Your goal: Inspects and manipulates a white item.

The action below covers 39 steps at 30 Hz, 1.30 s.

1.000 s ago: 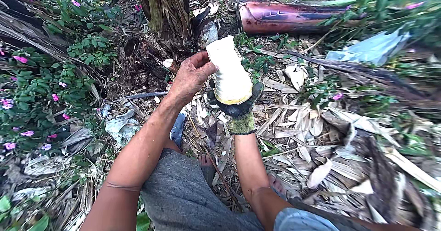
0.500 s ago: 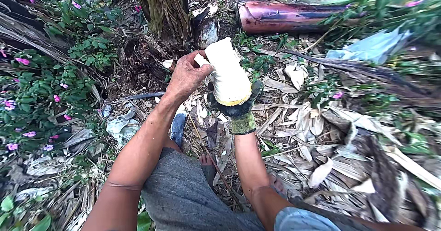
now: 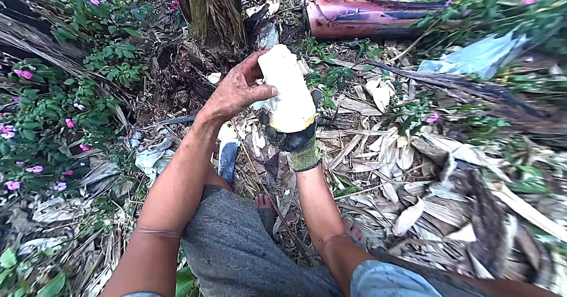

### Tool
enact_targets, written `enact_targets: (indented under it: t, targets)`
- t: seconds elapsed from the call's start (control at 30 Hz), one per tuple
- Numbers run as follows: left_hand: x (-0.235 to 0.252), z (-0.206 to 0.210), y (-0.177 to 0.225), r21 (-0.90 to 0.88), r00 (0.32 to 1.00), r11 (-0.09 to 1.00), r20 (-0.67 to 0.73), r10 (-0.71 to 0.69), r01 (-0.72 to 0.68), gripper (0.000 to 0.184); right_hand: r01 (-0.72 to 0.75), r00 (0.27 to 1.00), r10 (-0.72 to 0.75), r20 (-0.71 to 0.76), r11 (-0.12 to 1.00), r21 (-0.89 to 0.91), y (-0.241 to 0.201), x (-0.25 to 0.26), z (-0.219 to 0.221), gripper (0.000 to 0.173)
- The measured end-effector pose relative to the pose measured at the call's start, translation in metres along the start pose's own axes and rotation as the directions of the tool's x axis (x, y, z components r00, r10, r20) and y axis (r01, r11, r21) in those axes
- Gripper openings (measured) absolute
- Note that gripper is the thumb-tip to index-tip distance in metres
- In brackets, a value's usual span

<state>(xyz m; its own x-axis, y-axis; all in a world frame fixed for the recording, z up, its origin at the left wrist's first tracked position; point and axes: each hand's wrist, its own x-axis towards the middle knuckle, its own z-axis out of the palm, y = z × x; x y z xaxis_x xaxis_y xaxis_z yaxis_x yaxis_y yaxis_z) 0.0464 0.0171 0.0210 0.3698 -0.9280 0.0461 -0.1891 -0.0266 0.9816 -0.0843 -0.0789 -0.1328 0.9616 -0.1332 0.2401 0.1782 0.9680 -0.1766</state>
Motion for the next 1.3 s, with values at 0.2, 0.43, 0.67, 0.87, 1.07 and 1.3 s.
enact_targets:
  t: [0.2,0.43,0.67,0.87,1.07,1.3]
  targets:
    - [0.002,-0.004,-0.005,-0.210,0.996,0.977,-0.092,0.010,-0.029,0.047,-0.119,0.992,0.113,0.060,0.988,0.100,0.001,0.004,0.015,0.104]
    - [0.011,-0.023,-0.014,-0.517,0.898,0.856,-0.377,-0.225,-0.003,0.021,-0.185,0.975,0.193,0.114,0.980,-0.080,0.001,0.012,0.049,0.133]
    - [0.012,-0.020,-0.008,-0.550,0.819,0.835,-0.471,-0.328,0.018,0.025,-0.210,0.975,0.189,-0.117,0.606,-0.767,-0.022,-0.006,0.046,0.059]
    - [0.013,-0.012,-0.002,-0.528,0.787,0.847,-0.499,-0.362,0.055,0.025,-0.284,0.927,-0.146,-0.346,0.330,-0.900,-0.055,-0.020,0.028,0.056]
    - [0.021,-0.005,-0.009,-0.417,0.708,0.909,-0.634,-0.310,0.025,0.017,0.062,0.906,-0.381,-0.187,0.554,-0.830,-0.034,-0.007,0.032,0.075]
    - [0.022,0.030,-0.004,-0.142,0.682,0.983,-0.708,-0.185,0.120,0.025,0.422,0.806,-0.584,0.091,0.460,-0.781,0.011,0.009,-0.032,0.076]
